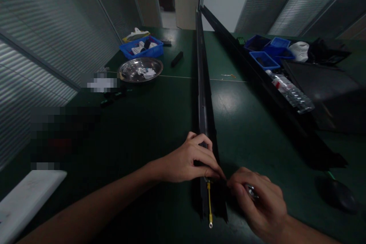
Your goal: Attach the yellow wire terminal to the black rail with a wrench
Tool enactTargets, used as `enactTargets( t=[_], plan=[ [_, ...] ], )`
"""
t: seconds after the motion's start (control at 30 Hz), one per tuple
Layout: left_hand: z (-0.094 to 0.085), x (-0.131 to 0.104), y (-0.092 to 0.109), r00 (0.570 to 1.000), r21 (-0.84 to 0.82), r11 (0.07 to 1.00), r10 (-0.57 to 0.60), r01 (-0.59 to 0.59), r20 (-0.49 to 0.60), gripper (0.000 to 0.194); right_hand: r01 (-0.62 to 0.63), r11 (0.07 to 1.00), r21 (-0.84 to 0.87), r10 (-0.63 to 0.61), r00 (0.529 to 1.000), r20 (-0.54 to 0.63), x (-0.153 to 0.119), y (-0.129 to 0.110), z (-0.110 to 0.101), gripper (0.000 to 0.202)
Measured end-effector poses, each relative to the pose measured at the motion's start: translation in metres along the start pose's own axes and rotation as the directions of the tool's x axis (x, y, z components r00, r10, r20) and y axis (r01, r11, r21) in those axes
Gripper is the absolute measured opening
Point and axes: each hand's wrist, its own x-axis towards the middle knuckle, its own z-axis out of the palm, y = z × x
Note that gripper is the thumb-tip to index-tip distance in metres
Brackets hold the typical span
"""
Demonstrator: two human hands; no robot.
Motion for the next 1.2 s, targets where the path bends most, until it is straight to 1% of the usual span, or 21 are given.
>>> enactTargets(
  t=[0.13, 0.33, 0.47, 0.6, 0.8, 0.97, 1.1, 1.2],
  plan=[
    [0.000, 0.000, 0.000, 1.000, 0.014, 1.000, 0.008, -0.008, -0.002, 0.014, -0.003, 1.000, 0.011, 0.003, 1.000, 0.018, 0.000, 0.004, 0.000, 0.016],
    [0.000, 0.000, 0.001, 1.000, 0.001, 1.000, 0.003, -0.003, 0.001, 0.012, -0.010, 0.999, 0.048, 0.006, 0.996, 0.088, 0.000, 0.008, -0.003, 0.018],
    [-0.001, 0.000, 0.000, 1.000, -0.025, 1.000, 0.007, -0.007, -0.001, 0.010, 0.003, 0.996, 0.093, -0.012, 0.995, 0.100, -0.001, 0.010, -0.003, 0.019],
    [-0.001, 0.000, -0.001, 1.000, -0.020, 1.000, 0.007, -0.007, 0.002, 0.009, 0.016, 0.996, 0.090, -0.026, 0.993, 0.114, 0.001, 0.010, -0.002, 0.018],
    [-0.002, 0.000, 0.002, 1.000, -0.009, 1.000, -0.002, 0.002, 0.001, 0.006, -0.009, 0.996, 0.083, -0.002, 0.991, 0.132, 0.004, 0.010, -0.002, 0.020],
    [-0.002, -0.001, 0.003, 1.000, 0.012, 1.000, -0.005, 0.005, 0.000, 0.006, -0.010, 0.993, 0.115, -0.012, 0.982, 0.188, 0.011, 0.017, -0.005, 0.020],
    [-0.001, -0.001, 0.001, 1.000, 0.019, 1.000, 0.010, -0.010, 0.000, 0.004, 0.016, 0.997, 0.081, -0.035, 0.973, 0.228, 0.020, 0.016, -0.009, 0.025],
    [-0.001, -0.001, 0.000, 1.000, 0.018, 0.999, 0.026, -0.026, -0.004, 0.004, 0.021, 0.993, 0.116, -0.051, 0.964, 0.262, 0.022, 0.016, -0.011, 0.027]
  ],
)
